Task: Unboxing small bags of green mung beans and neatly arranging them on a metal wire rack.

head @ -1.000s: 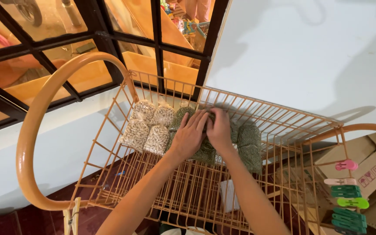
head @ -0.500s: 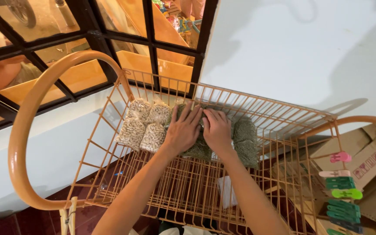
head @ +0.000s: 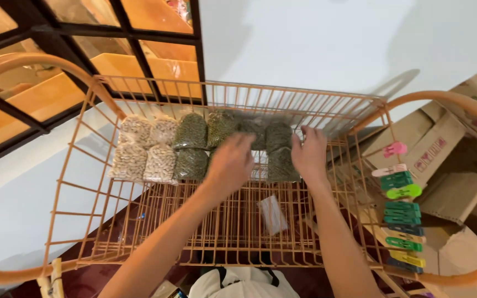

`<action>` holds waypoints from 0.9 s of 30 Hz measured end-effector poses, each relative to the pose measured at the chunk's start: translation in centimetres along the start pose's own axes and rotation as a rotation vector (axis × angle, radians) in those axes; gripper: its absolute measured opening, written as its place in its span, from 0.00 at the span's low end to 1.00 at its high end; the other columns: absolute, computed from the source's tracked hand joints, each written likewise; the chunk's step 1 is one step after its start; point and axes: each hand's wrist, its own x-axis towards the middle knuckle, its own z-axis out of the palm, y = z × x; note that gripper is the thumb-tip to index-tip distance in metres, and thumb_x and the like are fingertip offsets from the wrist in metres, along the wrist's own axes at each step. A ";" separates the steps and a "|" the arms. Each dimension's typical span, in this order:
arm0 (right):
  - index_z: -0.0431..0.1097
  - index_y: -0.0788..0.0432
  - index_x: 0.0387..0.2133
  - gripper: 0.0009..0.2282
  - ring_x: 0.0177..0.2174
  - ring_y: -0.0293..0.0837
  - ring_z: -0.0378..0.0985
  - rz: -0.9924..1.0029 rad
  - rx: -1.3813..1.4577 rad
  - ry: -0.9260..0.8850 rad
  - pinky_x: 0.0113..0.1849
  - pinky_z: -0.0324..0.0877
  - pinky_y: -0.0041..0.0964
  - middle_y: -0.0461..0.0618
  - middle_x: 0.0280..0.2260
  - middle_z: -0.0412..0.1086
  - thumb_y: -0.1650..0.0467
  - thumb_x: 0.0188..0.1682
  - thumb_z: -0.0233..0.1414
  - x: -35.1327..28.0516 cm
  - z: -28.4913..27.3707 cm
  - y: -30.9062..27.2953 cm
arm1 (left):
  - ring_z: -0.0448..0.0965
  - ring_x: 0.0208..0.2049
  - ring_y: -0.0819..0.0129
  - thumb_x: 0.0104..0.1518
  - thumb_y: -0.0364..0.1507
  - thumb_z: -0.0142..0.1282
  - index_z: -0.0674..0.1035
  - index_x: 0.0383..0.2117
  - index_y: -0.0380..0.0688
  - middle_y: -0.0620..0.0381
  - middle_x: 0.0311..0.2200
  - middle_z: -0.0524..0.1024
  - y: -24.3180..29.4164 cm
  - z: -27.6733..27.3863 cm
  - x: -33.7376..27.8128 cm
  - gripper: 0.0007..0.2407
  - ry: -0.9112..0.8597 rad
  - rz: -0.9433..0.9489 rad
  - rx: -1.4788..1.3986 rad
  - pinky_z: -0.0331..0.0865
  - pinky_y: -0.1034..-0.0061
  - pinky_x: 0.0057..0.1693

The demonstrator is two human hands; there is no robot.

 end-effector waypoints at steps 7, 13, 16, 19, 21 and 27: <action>0.71 0.71 0.47 0.24 0.49 0.68 0.70 0.075 -0.202 -0.226 0.50 0.66 0.59 0.71 0.47 0.69 0.60 0.49 0.60 -1.9 1.0 4.3 | 0.80 0.46 0.42 0.59 0.25 0.48 0.65 0.60 0.28 0.29 0.43 0.77 6.0 2.9 -0.3 0.22 -0.572 -0.390 -0.675 0.75 0.58 0.54; 0.69 0.67 0.47 0.22 0.47 0.59 0.77 0.301 -0.008 -0.390 0.48 0.70 0.49 0.67 0.48 0.72 0.62 0.46 0.61 -3.2 -0.3 0.3 | 0.72 0.54 0.36 0.56 0.26 0.57 0.61 0.63 0.30 0.28 0.50 0.71 4.8 5.6 -2.2 0.28 -0.307 -0.405 -0.777 0.66 0.52 0.59; 0.64 0.66 0.50 0.23 0.44 0.56 0.77 0.299 0.159 -0.419 0.45 0.72 0.47 0.66 0.46 0.72 0.64 0.46 0.61 -3.3 -0.2 -1.8 | 0.69 0.57 0.37 0.58 0.28 0.59 0.60 0.65 0.32 0.30 0.55 0.68 3.7 2.9 -2.4 0.29 -0.204 -0.376 -0.777 0.65 0.53 0.59; 0.63 0.64 0.51 0.23 0.47 0.52 0.74 0.160 0.379 -0.455 0.46 0.71 0.45 0.61 0.48 0.70 0.67 0.45 0.62 -3.3 -0.2 -5.1 | 0.74 0.55 0.46 0.57 0.30 0.60 0.60 0.65 0.35 0.36 0.54 0.71 1.7 0.3 -2.9 0.30 -0.160 -0.435 -0.793 0.70 0.59 0.58; 0.65 0.61 0.54 0.24 0.50 0.48 0.74 0.120 0.511 -0.532 0.49 0.70 0.45 0.55 0.50 0.72 0.67 0.45 0.60 -3.4 0.2 -6.8 | 0.79 0.52 0.53 0.55 0.31 0.61 0.60 0.65 0.35 0.41 0.52 0.74 0.2 -1.2 -3.8 0.32 -0.127 -0.503 -0.828 0.75 0.65 0.56; 0.64 0.56 0.58 0.23 0.51 0.48 0.73 -0.013 0.441 -0.775 0.48 0.71 0.47 0.51 0.53 0.69 0.66 0.51 0.59 -3.7 2.4 -9.7 | 0.79 0.45 0.59 0.57 0.32 0.63 0.70 0.60 0.35 0.47 0.45 0.74 -3.5 -4.0 -6.4 0.25 -0.208 -0.535 -0.728 0.75 0.66 0.50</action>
